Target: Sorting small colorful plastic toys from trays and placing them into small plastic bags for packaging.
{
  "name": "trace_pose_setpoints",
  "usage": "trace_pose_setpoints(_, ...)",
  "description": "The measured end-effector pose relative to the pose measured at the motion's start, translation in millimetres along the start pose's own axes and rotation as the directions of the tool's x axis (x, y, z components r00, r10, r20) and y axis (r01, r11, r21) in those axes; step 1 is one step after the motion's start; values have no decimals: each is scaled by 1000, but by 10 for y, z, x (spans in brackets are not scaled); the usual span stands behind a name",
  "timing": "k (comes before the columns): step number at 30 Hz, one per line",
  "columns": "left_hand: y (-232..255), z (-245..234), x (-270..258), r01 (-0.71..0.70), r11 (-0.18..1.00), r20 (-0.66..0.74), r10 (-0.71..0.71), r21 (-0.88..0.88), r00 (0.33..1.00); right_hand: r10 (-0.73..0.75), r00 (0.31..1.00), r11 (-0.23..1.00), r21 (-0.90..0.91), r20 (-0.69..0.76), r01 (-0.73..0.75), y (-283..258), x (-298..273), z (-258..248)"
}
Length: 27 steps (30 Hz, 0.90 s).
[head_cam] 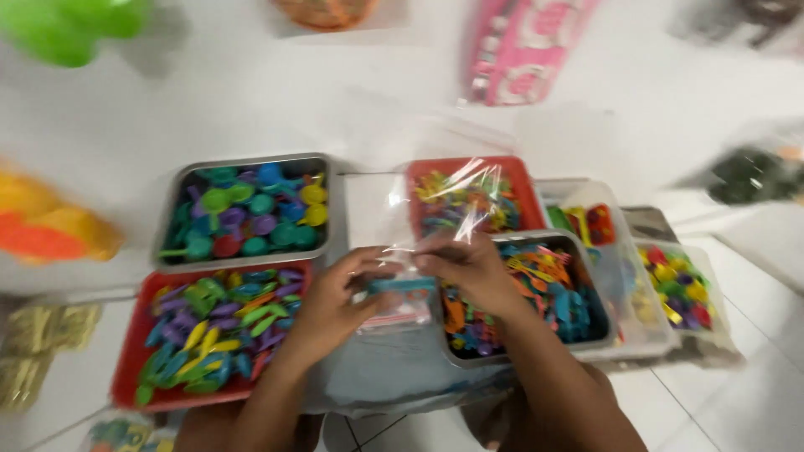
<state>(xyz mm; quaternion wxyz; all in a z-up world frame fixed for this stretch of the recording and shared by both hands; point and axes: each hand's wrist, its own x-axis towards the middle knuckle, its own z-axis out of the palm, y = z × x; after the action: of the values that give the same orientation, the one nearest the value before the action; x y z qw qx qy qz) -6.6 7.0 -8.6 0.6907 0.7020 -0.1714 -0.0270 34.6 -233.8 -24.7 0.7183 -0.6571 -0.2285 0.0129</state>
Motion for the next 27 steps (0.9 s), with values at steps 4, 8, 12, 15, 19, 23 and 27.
trace_pose_setpoints(4, 26, -4, 13, 79, 989, 82, -89, 122, 993, 29, 998, 999, 32, -63, -27, -92, -74, 78)
trace_pose_setpoints(8, 170, 36, 65, 343, 865, 100, -403, 365, 910, 12, 1000, 1000, 17, -9, -12, -307, -116, 36)
trace_pose_setpoints(12, 273, 167, 93, 254, 870, 86, -318, 423, 944, -116, 989, 989, -86, 89, 124, -286, -193, -6)
trace_pose_setpoints(15, -109, 12, -15, 199, 880, 2, -221, 431, 975, -35, 998, 999, 43, 46, 33, -401, -332, 115)
trace_pose_setpoints(19, 148, 255, 8, 127, 896, -85, -100, 425, 991, 60, 998, 994, -90, -15, -61, -724, -339, -186)
trace_pose_setpoints(23, -1086, -870, 796, 455, 808, -128, -440, 375, 889, 237, 971, 862, -463, 8, -207, -1146, -472, -1158)
trace_pose_setpoints(27, -3118, -2794, 1207, 975, 201, 141, -967, -99, 213, 31, 881, 644, -665, -471, -378, -764, -841, -2473)
